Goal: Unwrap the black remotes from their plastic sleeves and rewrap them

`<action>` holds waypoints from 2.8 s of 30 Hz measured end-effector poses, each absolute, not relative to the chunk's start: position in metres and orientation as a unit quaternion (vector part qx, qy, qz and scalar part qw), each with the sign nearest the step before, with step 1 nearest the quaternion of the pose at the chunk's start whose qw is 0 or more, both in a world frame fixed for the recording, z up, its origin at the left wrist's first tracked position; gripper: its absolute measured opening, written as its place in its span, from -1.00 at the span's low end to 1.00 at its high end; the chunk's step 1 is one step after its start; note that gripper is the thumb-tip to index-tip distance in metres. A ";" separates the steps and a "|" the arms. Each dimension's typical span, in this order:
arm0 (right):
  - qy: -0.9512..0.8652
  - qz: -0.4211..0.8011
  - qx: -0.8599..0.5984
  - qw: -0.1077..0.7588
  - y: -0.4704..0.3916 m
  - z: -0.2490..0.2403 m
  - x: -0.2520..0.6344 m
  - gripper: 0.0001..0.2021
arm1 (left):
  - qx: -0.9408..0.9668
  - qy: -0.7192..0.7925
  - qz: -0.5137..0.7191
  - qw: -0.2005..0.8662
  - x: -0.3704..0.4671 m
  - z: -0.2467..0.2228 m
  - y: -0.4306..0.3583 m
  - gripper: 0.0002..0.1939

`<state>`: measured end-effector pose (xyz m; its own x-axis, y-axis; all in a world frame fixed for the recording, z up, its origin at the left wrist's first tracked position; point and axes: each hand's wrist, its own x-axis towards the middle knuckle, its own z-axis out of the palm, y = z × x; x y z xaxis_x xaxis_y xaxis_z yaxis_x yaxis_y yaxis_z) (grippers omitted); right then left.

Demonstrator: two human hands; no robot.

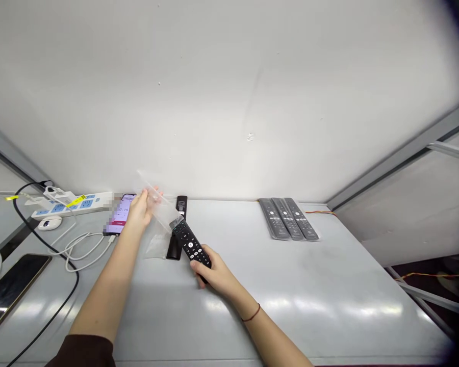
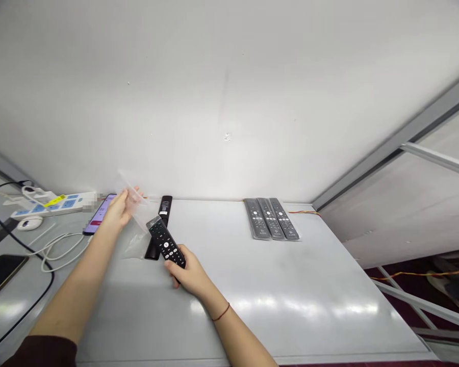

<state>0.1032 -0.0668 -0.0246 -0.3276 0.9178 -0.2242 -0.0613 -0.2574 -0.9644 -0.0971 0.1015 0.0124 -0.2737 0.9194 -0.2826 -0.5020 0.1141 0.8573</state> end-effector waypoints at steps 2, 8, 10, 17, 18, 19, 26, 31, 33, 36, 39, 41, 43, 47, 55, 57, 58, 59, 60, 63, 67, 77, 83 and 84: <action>-0.468 0.662 -0.440 0.386 -0.066 -0.024 0.103 -0.80 | 0.222 0.509 0.605 0.571 -0.104 0.013 0.101 -0.81; -0.389 0.672 -0.464 0.426 -0.062 -0.024 0.104 -0.73 | 0.309 0.575 0.480 0.586 -0.117 0.018 0.090 -0.92; -0.367 0.670 -0.477 0.435 -0.061 -0.022 0.104 -0.72 | 0.339 0.600 0.439 0.577 -0.119 0.019 0.086 -0.94; -0.333 0.661 -0.482 0.469 -0.058 -0.022 0.105 -0.69 | 0.427 0.627 0.410 0.506 -0.120 0.022 0.079 -0.82; -0.328 0.661 -0.483 0.472 -0.058 -0.023 0.106 -0.69 | 0.439 0.628 0.400 0.502 -0.118 0.021 0.079 -0.79; -0.325 0.661 -0.484 0.472 -0.057 -0.024 0.106 -0.69 | 0.449 0.629 0.388 0.502 -0.117 0.019 0.080 -0.76; -0.323 0.664 -0.482 0.472 -0.058 -0.023 0.105 -0.72 | 0.514 0.613 0.340 0.494 -0.108 -0.009 0.090 -0.57; -0.326 0.664 -0.487 0.465 -0.058 -0.020 0.105 -0.72 | 0.587 0.661 0.328 0.334 -0.106 -0.029 0.096 -0.50; -0.327 0.664 -0.488 0.462 -0.058 -0.020 0.105 -0.72 | 0.611 0.680 0.307 0.262 -0.104 -0.033 0.095 -0.47; -0.328 0.663 -0.489 0.462 -0.058 -0.021 0.105 -0.73 | 0.630 0.678 0.303 0.227 -0.100 -0.034 0.091 -0.43; -0.327 0.666 -0.483 0.465 -0.057 -0.022 0.105 -0.71 | 0.654 0.660 0.316 0.195 -0.098 -0.034 0.088 -0.41; -0.326 0.667 -0.481 0.465 -0.057 -0.023 0.105 -0.70 | 0.672 0.647 0.313 0.178 -0.098 -0.035 0.088 -0.44; -0.327 0.667 -0.482 0.465 -0.057 -0.023 0.105 -0.70 | 0.683 0.644 0.303 0.163 -0.097 -0.036 0.087 -0.47; -0.325 0.669 -0.482 0.464 -0.057 -0.023 0.105 -0.71 | 0.702 0.657 0.258 0.090 -0.092 -0.036 0.082 -0.57; -0.326 0.669 -0.483 0.462 -0.056 -0.024 0.105 -0.71 | 0.766 0.625 0.143 0.045 -0.088 -0.047 0.079 -0.53; -0.326 0.669 -0.484 0.460 -0.056 -0.024 0.105 -0.72 | 0.765 0.627 0.136 0.045 -0.088 -0.052 0.081 -0.52; -0.325 0.669 -0.485 0.459 -0.056 -0.023 0.105 -0.72 | 0.767 0.627 0.134 0.045 -0.088 -0.054 0.081 -0.52; -0.325 0.669 -0.485 0.459 -0.056 -0.023 0.105 -0.72 | 0.769 0.624 0.133 0.045 -0.088 -0.055 0.082 -0.52; -0.325 0.669 -0.485 0.459 -0.056 -0.023 0.105 -0.71 | 0.773 0.619 0.132 0.045 -0.088 -0.055 0.082 -0.53; -0.323 0.671 -0.484 0.459 -0.057 -0.023 0.105 -0.70 | 0.786 0.602 0.132 0.045 -0.087 -0.055 0.082 -0.53; -0.319 0.672 -0.483 0.462 -0.057 -0.023 0.105 -0.69 | 0.791 0.594 0.137 0.046 -0.086 -0.053 0.081 -0.53; -0.325 0.670 -0.476 0.467 -0.057 -0.023 0.105 -0.71 | 0.789 0.597 0.136 0.047 -0.084 -0.051 0.079 -0.52; -0.318 0.670 -0.475 0.473 -0.056 -0.023 0.105 -0.69 | 0.776 0.602 0.179 0.060 -0.084 -0.039 0.075 -0.55; -0.312 0.674 -0.472 0.474 -0.055 -0.024 0.105 -0.69 | 0.770 0.600 0.206 0.063 -0.083 -0.034 0.073 -0.56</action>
<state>0.1052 -0.0554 -0.0238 -0.1039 0.9344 -0.3406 -0.3450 -0.3551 -0.8689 -0.0825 0.0727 -0.0339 0.1953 0.9505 0.2416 0.8986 -0.2721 0.3443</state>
